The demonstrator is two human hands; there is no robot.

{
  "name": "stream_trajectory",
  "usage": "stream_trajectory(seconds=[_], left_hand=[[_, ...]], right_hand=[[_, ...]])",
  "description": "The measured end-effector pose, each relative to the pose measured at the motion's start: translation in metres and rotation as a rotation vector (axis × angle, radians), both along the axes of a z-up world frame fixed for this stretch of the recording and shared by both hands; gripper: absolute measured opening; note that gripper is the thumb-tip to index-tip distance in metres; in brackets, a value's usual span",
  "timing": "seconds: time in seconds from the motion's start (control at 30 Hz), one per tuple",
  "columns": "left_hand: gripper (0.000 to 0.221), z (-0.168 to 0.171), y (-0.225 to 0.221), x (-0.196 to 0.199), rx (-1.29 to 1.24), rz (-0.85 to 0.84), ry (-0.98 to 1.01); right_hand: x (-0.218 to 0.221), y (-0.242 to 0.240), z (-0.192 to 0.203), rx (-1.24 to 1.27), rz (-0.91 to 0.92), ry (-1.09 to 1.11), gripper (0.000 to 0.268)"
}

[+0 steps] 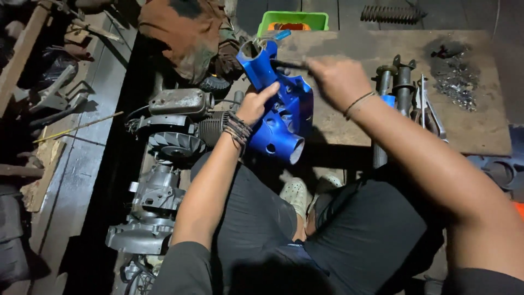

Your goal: Servicing a blue cylindrical mechanical component by using a screwdriver and punch to align and secure parts on a workbench.

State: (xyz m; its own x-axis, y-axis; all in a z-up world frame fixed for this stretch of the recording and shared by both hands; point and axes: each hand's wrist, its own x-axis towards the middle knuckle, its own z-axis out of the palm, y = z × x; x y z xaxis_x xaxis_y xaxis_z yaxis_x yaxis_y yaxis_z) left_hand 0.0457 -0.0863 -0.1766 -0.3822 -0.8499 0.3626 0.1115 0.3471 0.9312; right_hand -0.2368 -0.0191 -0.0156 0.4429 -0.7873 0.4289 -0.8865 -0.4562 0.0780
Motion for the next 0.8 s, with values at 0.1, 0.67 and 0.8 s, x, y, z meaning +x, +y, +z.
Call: stream_trajectory(seconds=[0.1, 0.67, 0.8], left_hand=[[0.044, 0.073, 0.015, -0.009, 0.316, 0.068, -0.192], [0.026, 0.032, -0.003, 0.003, 0.708, 0.128, 0.547], [0.016, 0.047, -0.003, -0.007, 0.556, 0.273, 0.607]], right_hand=[[-0.017, 0.002, 0.025, -0.381, -0.021, 0.183, 0.048], [-0.068, -0.008, 0.003, 0.5, -0.098, -0.632, 0.028], [-0.068, -0.002, 0.009, 0.519, -0.073, -0.717, 0.023]])
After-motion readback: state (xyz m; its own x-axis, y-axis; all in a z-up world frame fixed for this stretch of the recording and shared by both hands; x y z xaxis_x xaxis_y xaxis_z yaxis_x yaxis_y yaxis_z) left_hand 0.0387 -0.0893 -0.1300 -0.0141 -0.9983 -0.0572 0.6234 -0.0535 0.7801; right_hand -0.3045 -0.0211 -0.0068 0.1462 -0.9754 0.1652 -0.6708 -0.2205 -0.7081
